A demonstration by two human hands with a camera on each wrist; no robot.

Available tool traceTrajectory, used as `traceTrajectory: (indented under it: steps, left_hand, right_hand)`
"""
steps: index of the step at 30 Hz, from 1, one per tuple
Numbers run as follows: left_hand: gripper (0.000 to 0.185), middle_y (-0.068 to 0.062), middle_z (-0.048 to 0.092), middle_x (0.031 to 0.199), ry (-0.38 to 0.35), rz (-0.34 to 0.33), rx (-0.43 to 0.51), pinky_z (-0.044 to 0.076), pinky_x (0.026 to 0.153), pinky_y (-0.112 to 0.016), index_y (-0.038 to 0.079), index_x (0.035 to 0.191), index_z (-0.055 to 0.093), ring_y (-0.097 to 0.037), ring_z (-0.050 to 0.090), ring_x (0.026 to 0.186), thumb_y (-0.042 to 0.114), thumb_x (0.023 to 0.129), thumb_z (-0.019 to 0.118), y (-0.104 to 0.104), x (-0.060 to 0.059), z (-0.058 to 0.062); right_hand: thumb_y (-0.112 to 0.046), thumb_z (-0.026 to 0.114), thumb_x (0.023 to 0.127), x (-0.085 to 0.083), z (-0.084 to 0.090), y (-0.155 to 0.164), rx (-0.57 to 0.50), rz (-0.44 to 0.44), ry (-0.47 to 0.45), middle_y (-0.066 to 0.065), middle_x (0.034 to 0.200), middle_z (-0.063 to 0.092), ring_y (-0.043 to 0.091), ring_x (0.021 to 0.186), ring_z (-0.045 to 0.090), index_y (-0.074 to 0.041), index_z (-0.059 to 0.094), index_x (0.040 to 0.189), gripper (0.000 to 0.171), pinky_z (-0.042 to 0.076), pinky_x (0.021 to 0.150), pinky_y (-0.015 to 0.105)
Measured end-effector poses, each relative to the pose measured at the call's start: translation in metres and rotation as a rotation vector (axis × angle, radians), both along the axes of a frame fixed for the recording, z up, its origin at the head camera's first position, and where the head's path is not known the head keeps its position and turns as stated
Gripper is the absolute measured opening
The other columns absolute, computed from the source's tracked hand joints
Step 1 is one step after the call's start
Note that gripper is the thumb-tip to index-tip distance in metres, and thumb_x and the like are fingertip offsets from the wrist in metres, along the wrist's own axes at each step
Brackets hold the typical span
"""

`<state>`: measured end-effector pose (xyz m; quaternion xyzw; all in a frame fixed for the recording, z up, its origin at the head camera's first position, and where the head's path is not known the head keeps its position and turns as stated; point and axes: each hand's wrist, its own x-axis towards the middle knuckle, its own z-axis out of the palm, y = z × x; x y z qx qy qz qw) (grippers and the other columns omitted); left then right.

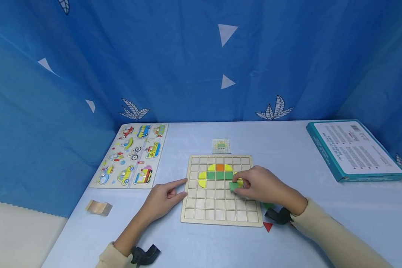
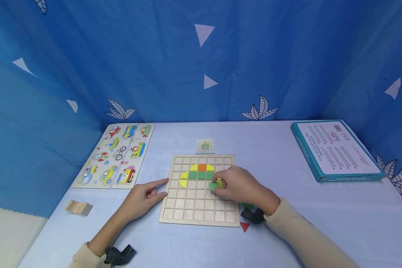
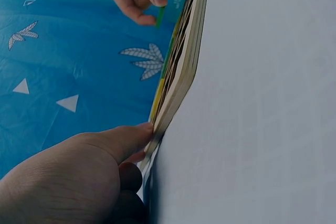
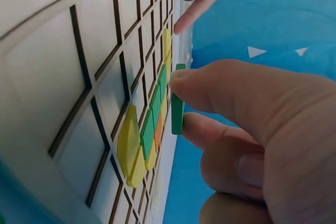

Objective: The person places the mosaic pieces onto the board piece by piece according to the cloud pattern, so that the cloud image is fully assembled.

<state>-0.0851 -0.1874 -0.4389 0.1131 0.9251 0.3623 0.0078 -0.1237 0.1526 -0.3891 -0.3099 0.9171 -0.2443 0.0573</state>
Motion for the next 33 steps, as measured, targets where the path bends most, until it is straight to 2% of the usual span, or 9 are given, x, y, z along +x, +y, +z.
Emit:
traceTrajectory:
  steps: [10, 23, 33]
  left_hand:
    - [0.044, 0.013, 0.041, 0.055, -0.008, -0.003, -0.002, 0.032, 0.054, -0.024, 0.025, 0.134, 0.069, -0.004, 0.035, 0.051, 0.035, 0.092, 0.078, 0.000, 0.000, 0.001]
    - [0.044, 0.013, 0.040, 0.055, -0.009, -0.002, -0.004, 0.032, 0.054, -0.024, 0.026, 0.134, 0.070, -0.003, 0.035, 0.051, 0.035, 0.092, 0.078, 0.000, 0.001, 0.000]
    - [0.045, 0.013, 0.042, 0.055, -0.011, -0.004, -0.006, 0.033, 0.054, -0.024, 0.025, 0.135, 0.069, -0.004, 0.036, 0.050, 0.035, 0.092, 0.078, -0.001, 0.000, 0.000]
  right_hand:
    - [-0.027, 0.085, 0.083, -0.005, -0.010, -0.012, 0.034, -0.067, -0.014, -0.011, 0.054, 0.046, 0.006, 0.054, 0.045, -0.018, 0.078, 0.101, 0.021, 0.033, 0.052, 0.025]
    - [-0.024, 0.086, 0.083, -0.003, -0.018, -0.016, -0.023, -0.095, -0.004, -0.010, 0.054, 0.045, 0.006, 0.049, 0.043, -0.017, 0.078, 0.101, 0.020, 0.030, 0.048, 0.024]
    - [-0.029, 0.087, 0.082, -0.003, -0.015, -0.015, -0.006, -0.121, -0.017, -0.010, 0.054, 0.045, 0.008, 0.050, 0.044, -0.018, 0.079, 0.107, 0.028, 0.029, 0.049, 0.025]
